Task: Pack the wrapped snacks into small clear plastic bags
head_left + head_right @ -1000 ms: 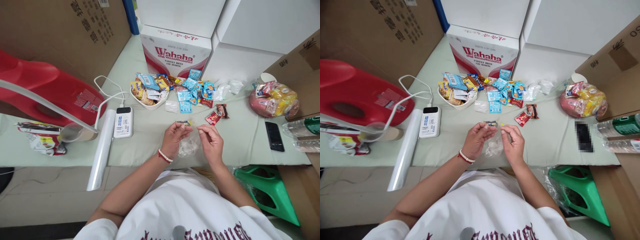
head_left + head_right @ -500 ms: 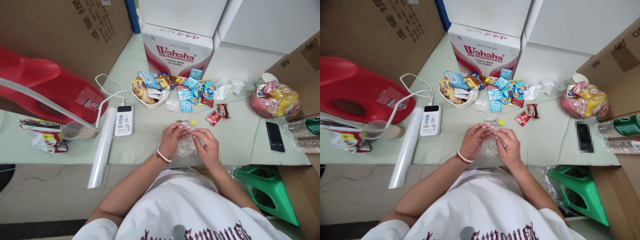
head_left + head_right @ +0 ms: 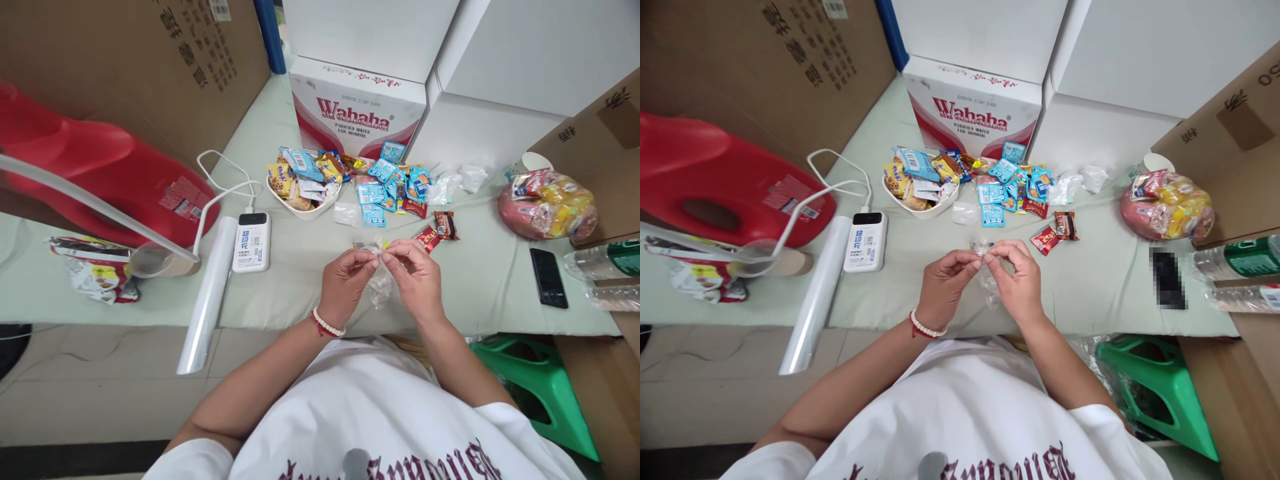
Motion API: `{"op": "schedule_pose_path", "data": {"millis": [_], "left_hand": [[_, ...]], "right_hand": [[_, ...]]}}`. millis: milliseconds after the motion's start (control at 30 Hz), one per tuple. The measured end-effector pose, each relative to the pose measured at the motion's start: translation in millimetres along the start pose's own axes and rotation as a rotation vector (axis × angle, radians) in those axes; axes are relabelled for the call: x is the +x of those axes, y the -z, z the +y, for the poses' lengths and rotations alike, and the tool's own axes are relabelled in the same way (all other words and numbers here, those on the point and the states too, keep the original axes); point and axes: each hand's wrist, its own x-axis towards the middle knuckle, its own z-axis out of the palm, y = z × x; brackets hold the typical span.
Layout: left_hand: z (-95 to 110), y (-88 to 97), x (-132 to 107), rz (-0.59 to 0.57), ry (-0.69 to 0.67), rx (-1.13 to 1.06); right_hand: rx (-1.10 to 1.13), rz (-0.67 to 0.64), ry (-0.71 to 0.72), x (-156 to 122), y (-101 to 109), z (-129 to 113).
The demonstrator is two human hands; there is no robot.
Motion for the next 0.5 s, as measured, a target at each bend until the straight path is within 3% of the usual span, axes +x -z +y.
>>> {"op": "schedule_pose_path", "data": {"millis": [100, 233, 333, 500], "left_hand": [[5.5, 1.8, -0.3, -0.011, 0.001, -0.03], [7.2, -0.6, -1.9, -0.056, 0.061, -0.128], [4.8, 0.0, -0.2, -0.077, 0.083, -0.149], [6.0, 12.0, 9.2, -0.011, 0.089, -0.073]], "right_hand": [[0.193, 0.045, -0.12, 2.0, -2.4, 3.5], [0.431, -0.005, -0.286, 1.7, -7.0, 8.5], [0.493, -0.01, -0.329, 2.3, -7.4, 11.3], [0.525, 0.088, -0.339, 8.1, 4.3, 13.5]]}}
